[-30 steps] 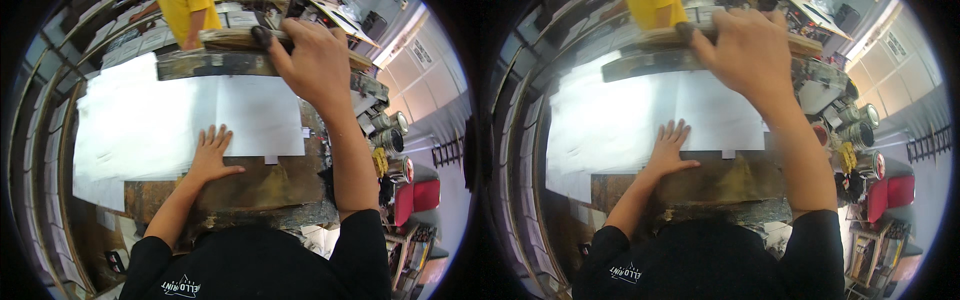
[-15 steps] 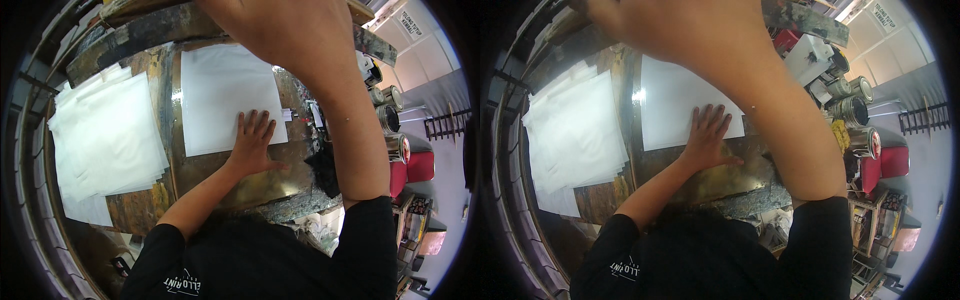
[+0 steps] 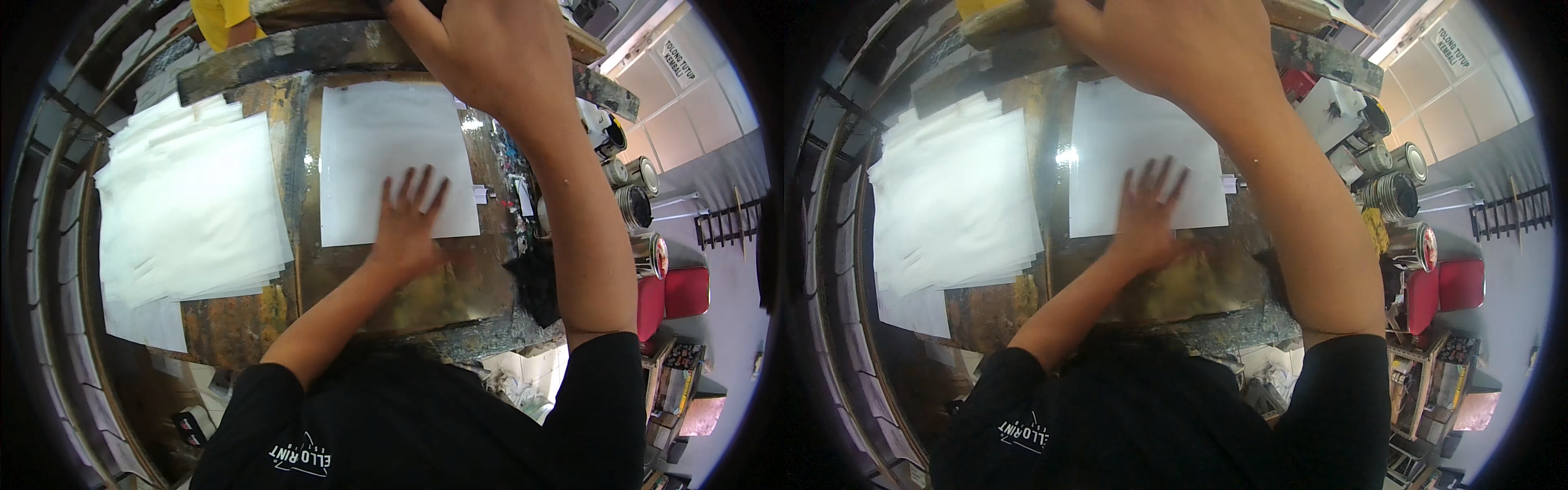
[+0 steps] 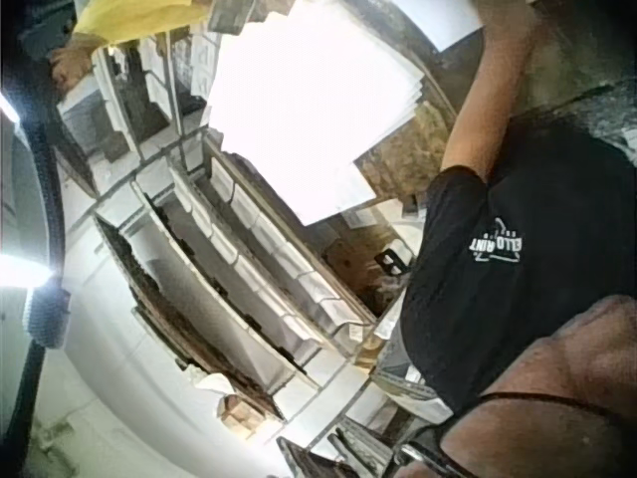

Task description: The person performs a series of screen-printing cycles by placing a white sheet on a table, lowering a screen over it, and using a squeegee to spread ink before lifting the screen and moving the printed sheet aside.

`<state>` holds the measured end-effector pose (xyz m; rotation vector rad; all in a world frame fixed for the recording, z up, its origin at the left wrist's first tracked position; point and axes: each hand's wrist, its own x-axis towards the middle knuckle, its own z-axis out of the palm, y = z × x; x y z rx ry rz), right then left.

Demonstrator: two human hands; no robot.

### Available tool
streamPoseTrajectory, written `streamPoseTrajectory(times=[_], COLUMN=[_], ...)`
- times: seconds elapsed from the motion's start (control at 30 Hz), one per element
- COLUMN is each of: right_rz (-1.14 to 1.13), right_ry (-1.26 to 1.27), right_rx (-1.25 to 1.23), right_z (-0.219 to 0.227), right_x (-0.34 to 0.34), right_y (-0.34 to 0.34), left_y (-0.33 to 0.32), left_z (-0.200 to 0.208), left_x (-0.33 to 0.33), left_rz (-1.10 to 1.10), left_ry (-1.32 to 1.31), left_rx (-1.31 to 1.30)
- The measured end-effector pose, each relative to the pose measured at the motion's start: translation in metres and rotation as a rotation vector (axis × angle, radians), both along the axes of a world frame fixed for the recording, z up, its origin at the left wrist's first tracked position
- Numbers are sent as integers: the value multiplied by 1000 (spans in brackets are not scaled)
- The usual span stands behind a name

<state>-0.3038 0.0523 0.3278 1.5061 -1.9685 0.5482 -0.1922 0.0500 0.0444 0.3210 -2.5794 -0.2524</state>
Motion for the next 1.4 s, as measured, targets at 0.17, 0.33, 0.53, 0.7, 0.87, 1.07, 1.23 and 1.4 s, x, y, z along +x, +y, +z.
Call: streamPoseTrajectory(times=[0.17, 0.33, 0.53, 0.7, 0.87, 1.07, 1.23, 1.4], right_rz=[75, 288, 21, 100, 163, 119, 65, 23], right_ry=[47, -89, -60, -159, -154, -180, -164, -67], right_rx=[-1, 296, 505, 479, 497, 456, 460, 426], right_z=[-37, -108, -207, -227, -218, -245, -255, -265], right_x=[-5, -4, 23, 14, 3, 46, 34, -21], right_y=[20, 65, 72, 76, 90, 102, 80, 14], left_y=[-88, -74, -47, -49, -47, -51, -52, -54], left_z=[111, 84, -16, -41, -41, -40, -39, -39], left_x=[102, 158, 181, 193, 192, 192, 193, 195], left_rz=[116, 103, 407, 500, 536, 529, 511, 490], left_ry=[794, 520, 193, 66, 23, -47, -50, -98], left_rx=[1224, 1157, 842, 484, 350, 346, 374, 363])
